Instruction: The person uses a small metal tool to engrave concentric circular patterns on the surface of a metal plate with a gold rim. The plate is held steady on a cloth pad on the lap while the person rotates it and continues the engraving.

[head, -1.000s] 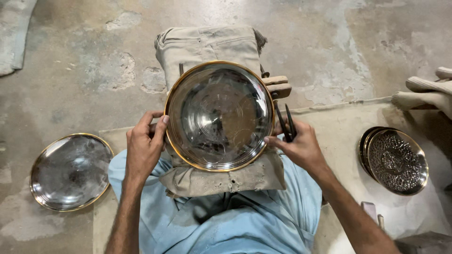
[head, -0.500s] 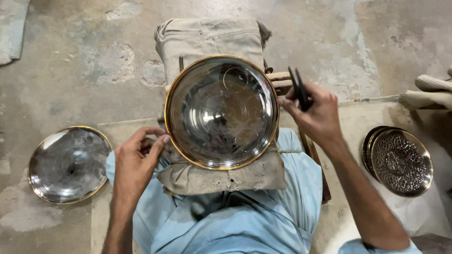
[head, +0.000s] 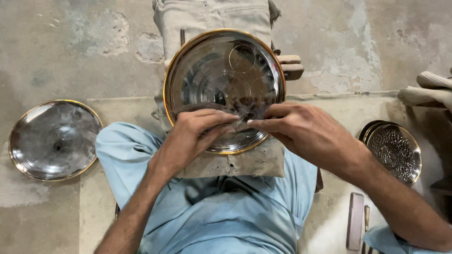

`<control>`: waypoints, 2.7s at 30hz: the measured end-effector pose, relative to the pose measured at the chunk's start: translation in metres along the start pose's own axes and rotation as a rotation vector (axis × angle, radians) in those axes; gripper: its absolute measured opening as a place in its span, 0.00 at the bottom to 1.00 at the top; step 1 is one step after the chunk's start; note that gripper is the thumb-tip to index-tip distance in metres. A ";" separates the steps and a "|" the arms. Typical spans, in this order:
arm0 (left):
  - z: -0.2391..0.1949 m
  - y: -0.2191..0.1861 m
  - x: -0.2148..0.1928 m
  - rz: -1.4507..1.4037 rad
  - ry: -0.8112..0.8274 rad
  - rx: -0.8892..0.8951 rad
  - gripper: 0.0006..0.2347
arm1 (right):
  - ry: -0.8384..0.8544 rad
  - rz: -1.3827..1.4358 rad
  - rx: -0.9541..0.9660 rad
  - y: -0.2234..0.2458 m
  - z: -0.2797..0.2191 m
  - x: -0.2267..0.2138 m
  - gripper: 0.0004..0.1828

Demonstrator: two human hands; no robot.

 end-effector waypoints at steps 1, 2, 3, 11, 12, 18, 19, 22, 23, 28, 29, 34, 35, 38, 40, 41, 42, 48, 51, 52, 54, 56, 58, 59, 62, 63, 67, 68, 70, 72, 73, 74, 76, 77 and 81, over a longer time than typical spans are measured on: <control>0.001 0.001 0.005 -0.006 0.032 0.020 0.13 | -0.001 -0.014 -0.015 0.004 0.002 0.001 0.15; 0.001 0.005 0.009 -0.032 0.063 -0.012 0.13 | -0.003 -0.030 -0.031 0.007 0.004 0.002 0.15; 0.000 0.008 0.014 -0.058 0.093 -0.044 0.13 | -0.005 -0.045 -0.046 0.010 0.005 0.003 0.14; -0.010 0.015 0.017 -0.031 0.079 0.051 0.11 | -0.065 -0.048 -0.093 0.021 0.008 0.008 0.17; -0.010 0.015 0.017 -0.023 0.077 0.065 0.12 | -0.064 -0.043 -0.088 0.022 0.009 0.009 0.18; -0.012 0.018 0.019 0.013 0.090 0.058 0.12 | -0.043 -0.056 -0.059 0.021 0.009 0.012 0.20; -0.012 0.018 0.020 0.018 0.092 0.056 0.12 | -0.038 -0.058 -0.056 0.021 0.010 0.012 0.20; -0.012 0.018 0.020 0.028 0.089 0.072 0.12 | -0.030 -0.061 -0.051 0.021 0.010 0.013 0.19; -0.012 0.018 0.020 0.026 0.091 0.068 0.13 | -0.031 -0.061 -0.051 0.021 0.011 0.014 0.18; -0.012 0.020 0.021 0.032 0.113 0.024 0.13 | -0.045 -0.057 -0.064 0.018 0.009 0.015 0.19; -0.013 0.020 0.022 0.032 0.117 0.014 0.13 | -0.066 -0.057 -0.081 0.018 0.008 0.015 0.19; -0.013 0.017 0.020 0.054 0.110 0.046 0.12 | -0.083 -0.118 -0.136 0.027 0.006 0.025 0.22; -0.013 0.017 0.017 0.049 0.096 0.042 0.12 | -0.083 -0.120 -0.148 0.029 0.006 0.027 0.22; -0.016 0.015 0.007 0.047 0.052 0.010 0.11 | 0.003 -0.168 -0.151 0.034 0.008 0.031 0.21; -0.019 0.014 -0.002 0.068 0.022 -0.027 0.10 | 0.047 -0.209 -0.158 0.038 0.009 0.032 0.20; -0.019 0.012 -0.005 0.061 0.020 -0.029 0.10 | 0.049 -0.227 -0.170 0.041 0.010 0.032 0.19; -0.019 0.011 -0.007 0.053 0.017 -0.030 0.11 | 0.052 -0.247 -0.182 0.043 0.010 0.032 0.19; -0.017 0.009 -0.006 0.053 0.026 0.006 0.10 | 0.061 -0.243 -0.163 0.049 0.011 0.032 0.17; -0.018 0.010 -0.003 0.049 0.039 0.016 0.10 | 0.078 -0.259 -0.168 0.050 0.011 0.034 0.17; -0.019 0.011 -0.002 0.044 0.047 0.016 0.10 | 0.076 -0.263 -0.169 0.051 0.011 0.035 0.17; -0.020 0.013 0.001 0.037 0.058 0.011 0.10 | 0.073 -0.270 -0.171 0.051 0.011 0.035 0.18; -0.020 0.015 0.004 0.033 0.067 0.014 0.10 | 0.069 -0.287 -0.179 0.053 0.011 0.036 0.19; -0.021 0.016 0.006 0.029 0.075 0.024 0.11 | 0.074 -0.297 -0.181 0.053 0.012 0.037 0.20; -0.022 0.017 0.008 0.026 0.079 0.024 0.11 | 0.080 -0.298 -0.180 0.054 0.012 0.037 0.20; -0.023 0.018 0.012 0.019 0.093 0.011 0.10 | 0.091 -0.322 -0.184 0.056 0.014 0.036 0.20; -0.023 0.018 0.014 0.017 0.099 -0.002 0.10 | 0.095 -0.332 -0.186 0.057 0.014 0.036 0.21; -0.021 0.017 0.014 0.044 0.060 0.049 0.09 | 0.151 -0.376 -0.182 0.059 0.015 0.034 0.20; -0.021 0.020 0.016 0.029 0.119 -0.018 0.08 | 0.173 -0.359 -0.174 0.059 0.016 0.034 0.19; -0.022 0.026 0.017 0.001 0.239 -0.152 0.08 | 0.200 -0.325 -0.178 0.059 0.019 0.034 0.20; -0.022 0.029 0.015 0.054 0.268 -0.157 0.07 | 0.211 -0.290 -0.201 0.058 0.023 0.034 0.23; -0.022 0.030 0.014 0.080 0.282 -0.160 0.07 | 0.148 -0.266 -0.253 0.059 0.024 0.032 0.21; -0.020 0.029 0.013 0.063 0.253 -0.111 0.08 | 0.084 -0.243 -0.304 0.058 0.026 0.029 0.20; -0.018 0.026 0.013 0.027 0.195 -0.013 0.12 | 0.047 -0.198 -0.316 0.056 0.031 0.028 0.17; -0.017 0.026 0.013 0.016 0.176 0.017 0.13 | 0.074 -0.177 -0.276 0.053 0.035 0.030 0.15; -0.014 0.026 0.009 0.057 0.082 0.027 0.14 | 0.110 0.003 -0.126 0.044 0.040 0.033 0.08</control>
Point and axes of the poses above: each hand's wrist, its own z-axis towards the middle knuckle, its own x-axis out of the palm, y = z × x, the point moved 4 cm from there along z, towards the middle knuckle, and after that the axes turned 13 degrees about x, right-handed, at the moved point
